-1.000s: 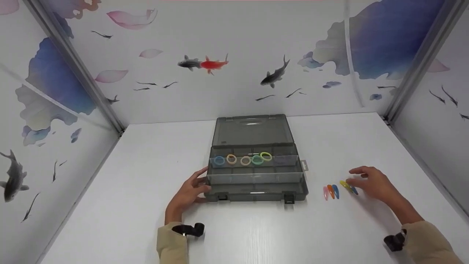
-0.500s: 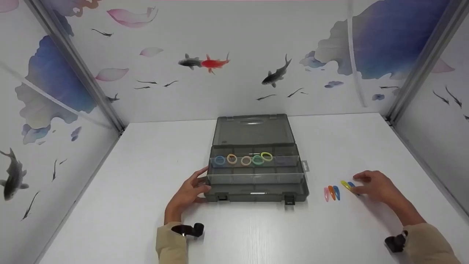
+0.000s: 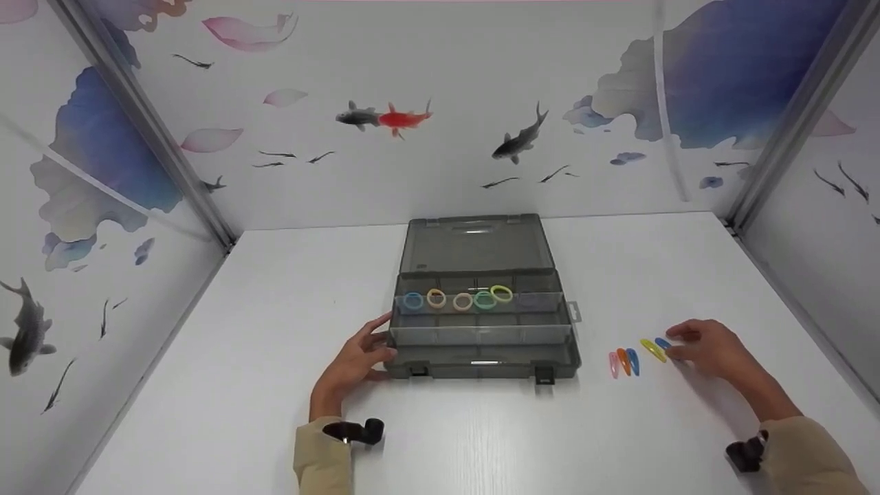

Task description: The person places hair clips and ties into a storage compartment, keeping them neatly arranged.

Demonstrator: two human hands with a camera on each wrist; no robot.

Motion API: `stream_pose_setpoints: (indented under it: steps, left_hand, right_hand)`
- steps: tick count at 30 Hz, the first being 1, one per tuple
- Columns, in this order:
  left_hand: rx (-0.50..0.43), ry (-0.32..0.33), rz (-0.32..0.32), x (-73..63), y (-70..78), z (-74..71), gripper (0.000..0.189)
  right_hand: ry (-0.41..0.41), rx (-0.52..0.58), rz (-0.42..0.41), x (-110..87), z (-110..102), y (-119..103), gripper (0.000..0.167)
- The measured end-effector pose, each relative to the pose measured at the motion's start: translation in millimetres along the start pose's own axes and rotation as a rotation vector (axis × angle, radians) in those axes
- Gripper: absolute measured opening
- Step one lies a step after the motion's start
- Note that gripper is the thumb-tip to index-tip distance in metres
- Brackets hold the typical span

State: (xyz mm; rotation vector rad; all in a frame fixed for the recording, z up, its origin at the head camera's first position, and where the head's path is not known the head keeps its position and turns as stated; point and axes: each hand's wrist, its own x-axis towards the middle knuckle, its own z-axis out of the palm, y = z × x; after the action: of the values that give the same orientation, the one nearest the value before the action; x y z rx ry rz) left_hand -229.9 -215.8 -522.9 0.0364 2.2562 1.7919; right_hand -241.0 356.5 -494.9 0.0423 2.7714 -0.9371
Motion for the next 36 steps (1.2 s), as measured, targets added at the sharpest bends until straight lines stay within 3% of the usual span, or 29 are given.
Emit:
stream_pose_setpoints:
  steps: [16,23,36]
  left_hand:
    - [0.007,-0.03,0.014,1.5,2.5,4.6,0.073]
    - [0.013,-0.007,0.02,3.0,3.1,1.6,0.072]
    - [-0.018,0.001,0.016,-0.3,3.7,-0.3,0.072]
  right_hand:
    - [-0.015,-0.032,0.082,0.4,-8,-8,0.035]
    - [-0.033,-0.042,0.1,7.7,-8,-13,0.036]
    - [-0.023,-0.056,0.051,12.7,-8,-26,0.034]
